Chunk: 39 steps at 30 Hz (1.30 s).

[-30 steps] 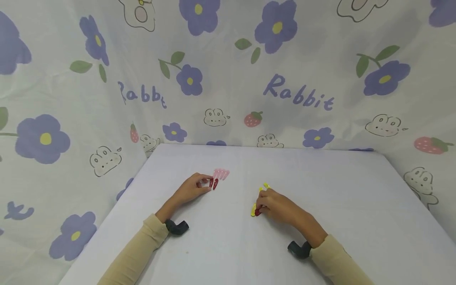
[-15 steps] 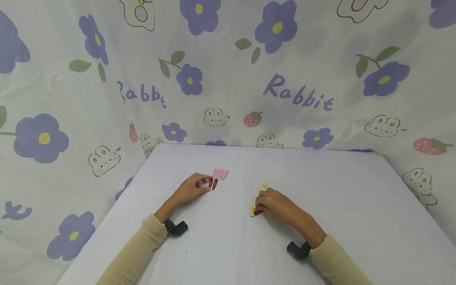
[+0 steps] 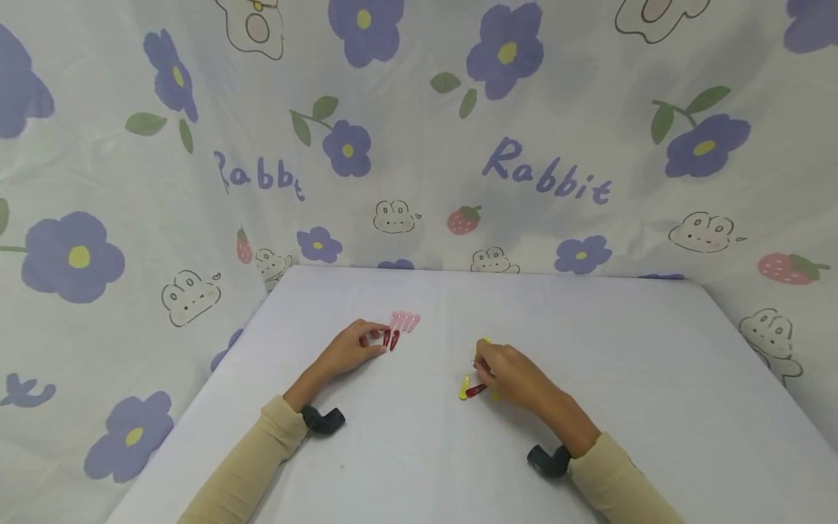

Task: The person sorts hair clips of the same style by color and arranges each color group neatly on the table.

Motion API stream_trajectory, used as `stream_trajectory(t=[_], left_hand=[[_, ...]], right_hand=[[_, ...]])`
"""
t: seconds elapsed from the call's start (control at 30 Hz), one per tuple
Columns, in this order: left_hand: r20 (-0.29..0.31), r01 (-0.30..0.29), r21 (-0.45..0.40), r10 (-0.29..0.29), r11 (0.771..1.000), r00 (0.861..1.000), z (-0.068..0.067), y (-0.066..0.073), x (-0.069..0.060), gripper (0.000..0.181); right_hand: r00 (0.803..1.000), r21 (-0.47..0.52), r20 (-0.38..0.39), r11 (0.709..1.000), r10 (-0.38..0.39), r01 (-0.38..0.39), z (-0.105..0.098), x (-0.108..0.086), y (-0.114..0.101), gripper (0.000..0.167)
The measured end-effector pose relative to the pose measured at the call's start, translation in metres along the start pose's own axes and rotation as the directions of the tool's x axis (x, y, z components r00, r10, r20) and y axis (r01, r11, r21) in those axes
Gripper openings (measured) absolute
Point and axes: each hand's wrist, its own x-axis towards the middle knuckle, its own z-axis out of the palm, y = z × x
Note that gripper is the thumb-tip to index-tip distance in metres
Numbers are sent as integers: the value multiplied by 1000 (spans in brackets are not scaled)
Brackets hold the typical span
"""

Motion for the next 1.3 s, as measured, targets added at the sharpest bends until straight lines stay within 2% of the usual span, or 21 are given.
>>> stream_trajectory(t=[0.17,0.3,0.5,0.57,0.7,0.87,1.1,1.3], left_hand=[[-2,-4,-4,4,1000,1000,1,-2,1,42],[-4,-7,-6,7,1000,1000,2,-4,1,42],[-11,-20,-5,20,1000,1000,3,-5,1,42],[-12,-18,-5,18,1000,1000,3,-5,1,42],[-11,-11,-15,11,1000,1000,2,-3,1,42],[-8,-7,-24,7,1000,1000,3,-3,1,42],[-4,-1,-35,1,999,1000,3,-3,1,42],[-8,-5,-32,5,999,1000,2,-4,1,42]], right_hand=[[996,101,-63,993,-60,66,1,0,2,22],[993,176,-85,980,-82,96,-1,1,3,19],[980,145,-129,974,-153,171,-4,1,3,26],[983,131,-117,979,-142,157,-4,1,3,28],[994,123,-75,989,-75,84,-4,1,2,22],[999,180,-45,984,17,-9,-5,1,1,15],[996,236,-77,971,48,-29,-8,2,0,9],[995,268,-92,963,40,-14,-7,3,1,10]])
